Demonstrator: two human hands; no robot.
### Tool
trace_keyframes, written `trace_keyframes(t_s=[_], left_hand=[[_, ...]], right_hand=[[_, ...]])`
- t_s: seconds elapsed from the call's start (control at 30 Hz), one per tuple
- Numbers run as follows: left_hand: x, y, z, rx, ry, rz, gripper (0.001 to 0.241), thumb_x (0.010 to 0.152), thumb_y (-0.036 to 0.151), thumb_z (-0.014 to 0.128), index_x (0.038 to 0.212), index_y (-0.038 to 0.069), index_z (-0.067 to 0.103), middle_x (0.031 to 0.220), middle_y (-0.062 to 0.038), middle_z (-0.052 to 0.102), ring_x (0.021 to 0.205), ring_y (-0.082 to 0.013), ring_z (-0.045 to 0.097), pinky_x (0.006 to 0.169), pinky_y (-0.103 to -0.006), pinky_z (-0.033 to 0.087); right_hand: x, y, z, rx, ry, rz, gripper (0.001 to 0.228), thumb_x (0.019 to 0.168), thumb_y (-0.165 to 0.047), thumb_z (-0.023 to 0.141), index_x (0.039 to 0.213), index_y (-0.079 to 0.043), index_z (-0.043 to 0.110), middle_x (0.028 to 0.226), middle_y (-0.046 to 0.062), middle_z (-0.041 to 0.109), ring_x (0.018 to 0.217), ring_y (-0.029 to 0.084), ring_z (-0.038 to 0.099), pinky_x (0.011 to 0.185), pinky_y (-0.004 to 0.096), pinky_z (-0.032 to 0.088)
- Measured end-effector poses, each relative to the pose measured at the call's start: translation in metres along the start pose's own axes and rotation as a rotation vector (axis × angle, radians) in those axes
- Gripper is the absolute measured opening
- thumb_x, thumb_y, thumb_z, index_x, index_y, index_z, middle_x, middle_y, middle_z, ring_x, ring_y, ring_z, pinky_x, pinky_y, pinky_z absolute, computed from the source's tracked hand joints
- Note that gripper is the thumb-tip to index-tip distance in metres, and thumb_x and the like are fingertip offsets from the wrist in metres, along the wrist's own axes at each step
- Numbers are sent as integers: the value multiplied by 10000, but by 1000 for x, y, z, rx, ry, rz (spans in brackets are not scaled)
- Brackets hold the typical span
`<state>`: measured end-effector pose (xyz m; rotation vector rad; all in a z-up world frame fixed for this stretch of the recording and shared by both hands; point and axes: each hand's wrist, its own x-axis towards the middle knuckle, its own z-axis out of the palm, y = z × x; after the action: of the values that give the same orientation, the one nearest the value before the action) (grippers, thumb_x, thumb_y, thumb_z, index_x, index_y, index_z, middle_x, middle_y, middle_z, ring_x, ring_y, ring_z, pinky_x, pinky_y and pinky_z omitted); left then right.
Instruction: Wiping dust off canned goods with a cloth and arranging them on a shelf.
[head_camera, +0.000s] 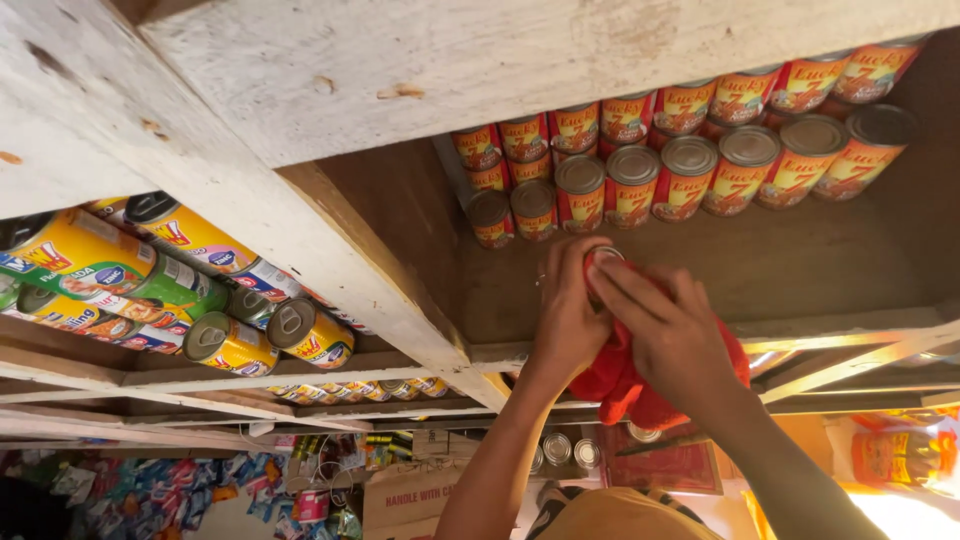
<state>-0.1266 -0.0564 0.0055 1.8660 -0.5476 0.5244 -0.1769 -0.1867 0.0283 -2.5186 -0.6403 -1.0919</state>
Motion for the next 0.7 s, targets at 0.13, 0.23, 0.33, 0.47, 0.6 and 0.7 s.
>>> trace_keyframes(t_s=[0.13, 0.23, 0.33, 0.47, 0.6, 0.7], left_hand=[[4, 12, -8, -89, -4, -14, 611, 727, -4, 678, 1311, 140, 567, 1196, -113, 525, 1204, -396, 505, 1098, -486, 414], [3, 13, -8, -121, 3, -56, 611, 717, 19, 691, 1308, 107, 564, 1188, -141, 514, 1188, -404, 502, 1079, -517, 417], [0, 6, -2, -49, -38, -9, 690, 677, 17, 697, 1339, 139, 547, 1232, -116, 507, 1205, -396, 508, 1076, -525, 425], [0, 5, -4, -93, -41, -22, 615, 736, -7, 679, 1323, 132, 560, 1214, -116, 518, 1208, -388, 516, 1091, -484, 419], [7, 28, -14, -222, -34, -84, 586, 755, -15, 691, 1316, 98, 563, 1242, -147, 479, 1246, -403, 511, 1110, -512, 425], [7, 22, -11, -177, -53, -76, 624, 715, -15, 688, 1314, 113, 572, 1257, -125, 467, 1261, -398, 521, 1121, -507, 439]], right_hand=[[-4, 4, -13, 82, 9, -13, 542, 907, 28, 508, 1329, -250, 705, 1395, -92, 667, 1134, 266, 597, 797, 327, 448], [-6, 12, -15, 38, 19, -2, 552, 919, 61, 499, 1339, -229, 709, 1372, -51, 688, 1114, 286, 604, 778, 351, 438], [-4, 12, -6, -79, 21, 25, 619, 889, 52, 519, 1415, -237, 670, 1415, -89, 650, 1117, 244, 565, 791, 327, 427], [-1, 0, -9, -10, 22, -19, 485, 925, -6, 528, 1313, -227, 718, 1379, -79, 678, 1107, 281, 580, 790, 350, 447], [-10, 11, -17, 41, 48, -18, 422, 1000, -44, 497, 1285, -247, 734, 1342, -74, 707, 1074, 279, 610, 814, 343, 462], [-7, 15, -19, -52, 19, 20, 533, 923, 3, 528, 1354, -259, 700, 1391, -101, 672, 1131, 259, 577, 800, 335, 444]])
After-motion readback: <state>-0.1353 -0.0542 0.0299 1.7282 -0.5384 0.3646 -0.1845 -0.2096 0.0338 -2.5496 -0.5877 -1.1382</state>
